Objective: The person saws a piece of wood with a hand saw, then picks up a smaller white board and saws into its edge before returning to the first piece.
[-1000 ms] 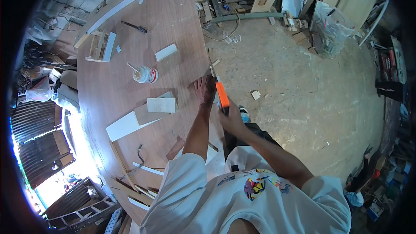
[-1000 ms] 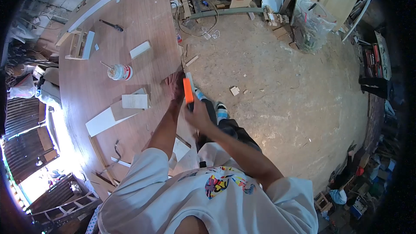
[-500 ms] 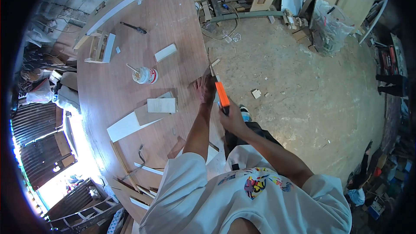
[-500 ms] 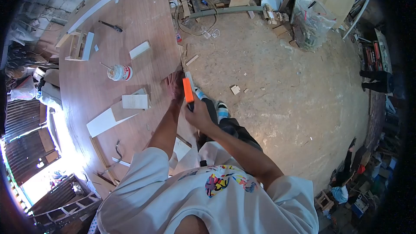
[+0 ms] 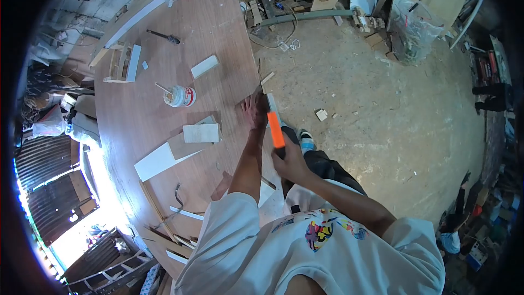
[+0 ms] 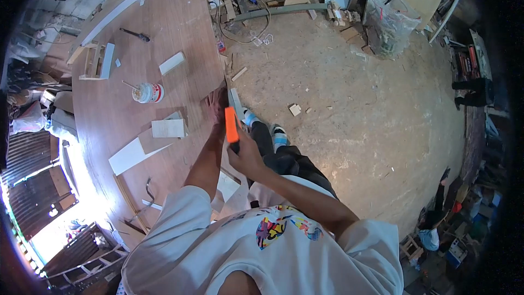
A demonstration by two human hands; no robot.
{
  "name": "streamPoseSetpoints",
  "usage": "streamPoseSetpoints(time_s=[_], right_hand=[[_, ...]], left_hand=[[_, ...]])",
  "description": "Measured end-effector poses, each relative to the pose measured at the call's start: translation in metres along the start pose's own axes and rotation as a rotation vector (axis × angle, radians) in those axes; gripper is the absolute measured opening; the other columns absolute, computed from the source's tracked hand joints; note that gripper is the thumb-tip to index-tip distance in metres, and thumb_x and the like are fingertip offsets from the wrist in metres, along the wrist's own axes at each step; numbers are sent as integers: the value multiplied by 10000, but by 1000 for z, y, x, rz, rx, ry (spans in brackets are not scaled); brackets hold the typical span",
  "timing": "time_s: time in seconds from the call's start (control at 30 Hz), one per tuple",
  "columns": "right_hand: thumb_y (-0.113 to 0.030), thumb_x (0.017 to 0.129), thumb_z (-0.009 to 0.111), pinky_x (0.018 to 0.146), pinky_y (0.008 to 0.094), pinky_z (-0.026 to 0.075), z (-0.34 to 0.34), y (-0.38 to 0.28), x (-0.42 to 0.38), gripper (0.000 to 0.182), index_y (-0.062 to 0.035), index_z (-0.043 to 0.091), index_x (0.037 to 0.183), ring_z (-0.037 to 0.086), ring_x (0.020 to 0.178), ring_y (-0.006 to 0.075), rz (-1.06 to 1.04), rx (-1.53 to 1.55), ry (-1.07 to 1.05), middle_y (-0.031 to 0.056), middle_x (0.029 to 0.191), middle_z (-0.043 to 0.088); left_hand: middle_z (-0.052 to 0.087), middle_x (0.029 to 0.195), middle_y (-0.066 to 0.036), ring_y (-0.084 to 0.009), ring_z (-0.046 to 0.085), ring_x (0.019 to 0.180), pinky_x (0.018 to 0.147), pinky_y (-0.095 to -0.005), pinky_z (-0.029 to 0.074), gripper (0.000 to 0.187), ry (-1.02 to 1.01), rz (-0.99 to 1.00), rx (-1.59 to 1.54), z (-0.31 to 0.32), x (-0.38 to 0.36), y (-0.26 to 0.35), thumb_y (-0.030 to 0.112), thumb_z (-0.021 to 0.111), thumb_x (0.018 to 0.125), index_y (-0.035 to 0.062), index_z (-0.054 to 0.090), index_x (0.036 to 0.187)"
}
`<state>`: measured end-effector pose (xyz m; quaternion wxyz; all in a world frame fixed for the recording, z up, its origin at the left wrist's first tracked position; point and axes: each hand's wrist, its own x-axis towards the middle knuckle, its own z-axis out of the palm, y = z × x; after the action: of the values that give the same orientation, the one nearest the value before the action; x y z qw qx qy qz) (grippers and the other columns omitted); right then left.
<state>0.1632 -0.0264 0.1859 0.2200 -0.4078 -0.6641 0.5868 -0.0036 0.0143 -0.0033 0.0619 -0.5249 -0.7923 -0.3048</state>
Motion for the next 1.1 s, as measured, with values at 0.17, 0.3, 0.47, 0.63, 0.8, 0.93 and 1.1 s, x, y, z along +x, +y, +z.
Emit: streamPoseSetpoints(time_s=[0.17,0.3,0.47,0.63,0.8,0.93,1.1], right_hand=[[0,776,555,543,330,445,10,-1,-1,478,15,425,1236,611,585,261,25,12,25,156,653,546],[12,786,549,540,326,444,-14,-25,-48,479,20,404,1242,609,588,223,-62,9,43,165,698,559],[8,782,574,612,335,468,-28,-59,-57,387,29,438,1143,625,670,313,220,155,-158,187,731,566],[-18,768,607,606,366,476,4,-60,-49,417,28,438,1146,593,681,411,69,64,-158,225,760,578],[-47,766,612,554,442,450,-16,-60,-51,468,83,385,1155,585,633,424,78,101,-79,247,675,561],[-19,842,566,571,275,426,-47,-100,-50,285,5,442,1098,527,635,105,333,269,-159,52,756,525],[-82,860,583,546,281,389,-65,-126,-68,320,1,386,1097,481,616,103,217,289,-118,81,700,522]], left_hand=[[566,1010,-78,-266,511,1006,864,-406,372,360,-94,-57,19,4,0,-3,125,630,685,81,618,1042],[567,1004,-67,-261,524,985,863,-402,373,305,-60,5,-7,-12,8,6,134,611,717,85,630,1018],[569,1031,-53,-260,527,1002,881,-409,367,269,-3,3,18,-6,6,6,141,603,755,76,633,1014],[551,1087,-55,-259,498,1061,888,-414,363,312,-42,68,47,-6,4,-13,145,604,760,94,607,1068],[543,1101,-54,-260,489,1077,919,-415,355,343,-59,20,-26,-4,5,-8,127,614,726,95,599,1067],[553,1071,-53,-266,493,1072,965,-425,343,343,-131,-13,-49,-10,9,2,104,644,677,89,614,1018],[555,1066,-51,-267,494,1073,968,-429,346,364,-154,-41,2,-12,9,3,96,655,649,87,615,1011]])
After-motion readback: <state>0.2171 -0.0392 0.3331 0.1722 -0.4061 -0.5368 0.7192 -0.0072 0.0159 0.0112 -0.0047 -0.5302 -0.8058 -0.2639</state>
